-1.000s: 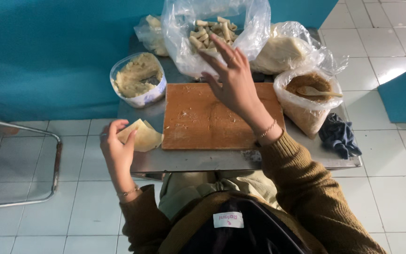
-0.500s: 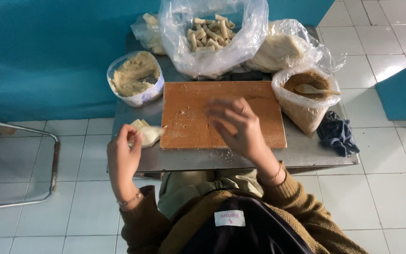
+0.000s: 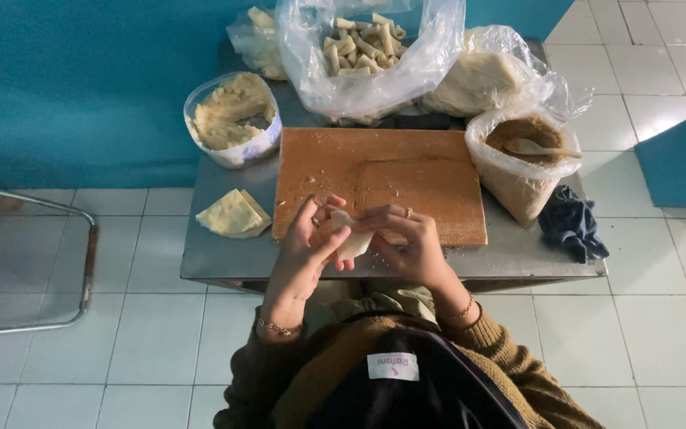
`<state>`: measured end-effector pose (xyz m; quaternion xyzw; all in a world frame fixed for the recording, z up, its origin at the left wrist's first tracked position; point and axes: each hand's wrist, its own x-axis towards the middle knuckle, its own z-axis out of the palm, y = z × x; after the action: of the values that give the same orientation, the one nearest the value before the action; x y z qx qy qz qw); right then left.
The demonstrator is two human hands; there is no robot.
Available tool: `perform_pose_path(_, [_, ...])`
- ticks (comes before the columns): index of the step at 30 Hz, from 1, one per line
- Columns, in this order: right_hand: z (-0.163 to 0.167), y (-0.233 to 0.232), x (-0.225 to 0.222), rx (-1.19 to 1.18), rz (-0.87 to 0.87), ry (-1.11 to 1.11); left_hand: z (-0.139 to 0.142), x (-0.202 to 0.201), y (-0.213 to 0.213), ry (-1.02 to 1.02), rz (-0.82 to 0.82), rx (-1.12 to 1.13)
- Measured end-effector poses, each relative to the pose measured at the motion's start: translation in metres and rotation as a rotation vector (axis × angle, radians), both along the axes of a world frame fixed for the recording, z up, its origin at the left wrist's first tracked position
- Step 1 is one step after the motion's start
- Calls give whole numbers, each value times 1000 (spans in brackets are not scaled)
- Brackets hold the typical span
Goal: The person places triangular pastry wrappers on a wooden board, spoons a brown filling from a container onto each wrapper, then folds and pinches the wrappers closed into filled pastries, setting finished ones aside and arranging new wrappers on the board.
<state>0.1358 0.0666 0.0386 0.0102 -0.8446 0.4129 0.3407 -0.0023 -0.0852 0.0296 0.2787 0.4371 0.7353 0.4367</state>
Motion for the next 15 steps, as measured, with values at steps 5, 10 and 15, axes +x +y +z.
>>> perform_pose_path(5, [-21, 19, 9, -376, -139, -512, -4, -11, -2, 294, 194, -58])
perform_pose_path(10, [-18, 37, 32, -580, -17, -458, -17, -54, -37, 477, 476, -156])
perform_pose_path(15, [4, 76, 58, -162, -503, -79, -49, -108, -81, 1241, 979, -704])
